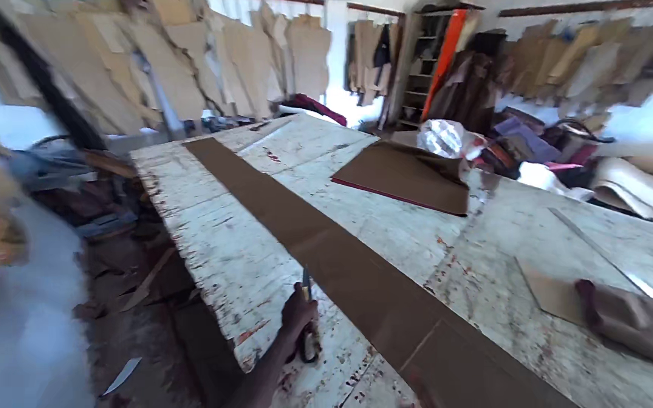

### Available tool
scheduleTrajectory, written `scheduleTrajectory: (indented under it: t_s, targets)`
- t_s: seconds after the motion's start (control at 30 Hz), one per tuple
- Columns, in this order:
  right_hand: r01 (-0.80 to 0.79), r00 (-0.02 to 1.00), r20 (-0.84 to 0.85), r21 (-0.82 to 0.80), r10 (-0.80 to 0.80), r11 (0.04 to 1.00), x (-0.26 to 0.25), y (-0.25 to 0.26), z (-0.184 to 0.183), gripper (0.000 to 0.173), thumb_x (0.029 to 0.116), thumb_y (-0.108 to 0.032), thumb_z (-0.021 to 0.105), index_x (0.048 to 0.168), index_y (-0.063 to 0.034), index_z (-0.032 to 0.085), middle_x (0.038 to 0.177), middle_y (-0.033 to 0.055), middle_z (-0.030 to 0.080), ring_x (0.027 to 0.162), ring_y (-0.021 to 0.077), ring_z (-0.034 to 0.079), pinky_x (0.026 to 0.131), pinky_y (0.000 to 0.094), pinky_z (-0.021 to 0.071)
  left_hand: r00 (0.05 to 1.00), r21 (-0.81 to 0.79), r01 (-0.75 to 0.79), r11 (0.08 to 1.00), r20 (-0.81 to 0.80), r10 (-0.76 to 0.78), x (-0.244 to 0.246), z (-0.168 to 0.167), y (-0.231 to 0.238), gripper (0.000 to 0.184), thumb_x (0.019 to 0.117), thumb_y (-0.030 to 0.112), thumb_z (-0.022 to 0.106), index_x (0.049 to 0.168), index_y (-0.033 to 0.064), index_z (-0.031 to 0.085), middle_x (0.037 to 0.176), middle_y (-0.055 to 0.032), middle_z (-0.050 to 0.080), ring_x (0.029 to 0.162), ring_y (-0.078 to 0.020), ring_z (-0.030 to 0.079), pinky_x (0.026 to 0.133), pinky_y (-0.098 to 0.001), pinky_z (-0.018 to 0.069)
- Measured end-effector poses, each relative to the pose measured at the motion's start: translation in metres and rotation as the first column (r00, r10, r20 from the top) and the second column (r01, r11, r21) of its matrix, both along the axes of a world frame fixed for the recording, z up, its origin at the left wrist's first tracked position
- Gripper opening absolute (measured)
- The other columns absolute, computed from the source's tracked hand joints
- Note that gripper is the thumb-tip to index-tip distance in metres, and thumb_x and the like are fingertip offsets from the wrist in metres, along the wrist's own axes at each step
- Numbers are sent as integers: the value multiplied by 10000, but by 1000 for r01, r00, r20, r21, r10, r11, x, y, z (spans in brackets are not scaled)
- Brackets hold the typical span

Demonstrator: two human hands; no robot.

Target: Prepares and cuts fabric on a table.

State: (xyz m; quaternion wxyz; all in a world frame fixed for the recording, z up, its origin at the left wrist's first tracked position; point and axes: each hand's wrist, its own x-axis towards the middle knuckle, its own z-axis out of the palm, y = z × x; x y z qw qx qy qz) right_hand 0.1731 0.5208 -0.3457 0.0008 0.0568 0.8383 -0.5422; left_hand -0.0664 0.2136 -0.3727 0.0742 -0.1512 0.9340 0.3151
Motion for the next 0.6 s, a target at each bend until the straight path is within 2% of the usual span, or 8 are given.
scheduleTrajectory:
  t_s: [0.1, 0.2, 0.27, 0.33, 0.4, 0.47, 0.53, 0.6]
  targets:
    - [-101, 993, -74, -161, 90, 982, -64, -72, -21, 739, 921, -375, 751, 1483, 29, 489, 1508, 186, 524, 1387, 264, 524, 1156, 467, 445, 971, 77, 217, 973, -120, -207, 17, 16, 13, 714, 963, 333, 609, 1569, 98, 316, 1114, -182, 697, 988, -343, 700, 888, -561, 562]
    - [-219, 975, -108, -340, 193, 915, -100, -110, -23, 955, 887, -451, 773, 1524, 111, 336, 1487, 208, 531, 1372, 233, 536, 1146, 428, 460, 908, 303, 411, 860, -218, -358, 40, 52, 49, 618, 997, 351, 567, 1518, 71, 386, 982, -117, 691, 820, -244, 684, 777, -478, 589]
    - [-169, 985, -102, -508, 136, 845, -110, -118, -2, 904, 878, -364, 785, 1482, 115, 313, 1285, 127, 634, 1151, 129, 637, 1011, 347, 543, 863, 491, 506, 709, -274, -425, 33, 68, 74, 609, 998, 419, 592, 1478, 78, 437, 957, -70, 689, 777, -174, 672, 737, -406, 598]
    - [-87, 994, -101, -534, 39, 841, -122, -105, 19, 700, 884, -209, 768, 1403, 80, 398, 1075, 55, 692, 937, 102, 681, 860, 333, 596, 806, 640, 573, 512, -330, -491, 6, 75, 87, 635, 990, 475, 629, 1468, 91, 461, 960, -45, 676, 775, -146, 661, 724, -358, 598]
    - [61, 995, -44, -402, -85, 914, -142, -69, 32, 568, 865, -97, 738, 1355, 67, 503, 936, 59, 692, 762, 137, 661, 683, 346, 593, 745, 648, 638, 416, -383, -546, -36, 73, 85, 592, 995, 452, 625, 1435, 67, 530, 1124, -50, 699, 960, -146, 687, 861, -363, 597]
    - [208, 978, 39, -41, -206, 977, -172, -14, 32, 511, 850, -127, 706, 1347, -56, 611, 911, 44, 714, 719, 157, 665, 630, 380, 580, 718, 457, 695, 555, -405, -566, -88, 58, 61, 575, 996, 453, 618, 1453, 111, 552, 1386, -45, 633, 1242, -152, 619, 1069, -385, 515]
    - [209, 943, 156, 406, -293, 889, -205, 48, 22, 540, 879, -271, 669, 1414, -228, 614, 963, 65, 735, 819, 241, 703, 733, 534, 580, 720, 150, 658, 738, -414, -557, -148, 31, 21, 650, 1001, 494, 593, 1513, 108, 488, 1554, -91, 489, 1447, -238, 445, 1215, -467, 350]
    - [145, 918, 211, 612, -337, 778, -236, 111, 5, 545, 929, -328, 650, 1466, -316, 556, 996, 116, 735, 883, 329, 707, 778, 633, 548, 736, -105, 541, 834, -421, -530, -210, -4, -28, 774, 988, 579, 553, 1546, 57, 427, 1620, -205, 356, 1516, -399, 296, 1241, -599, 219]
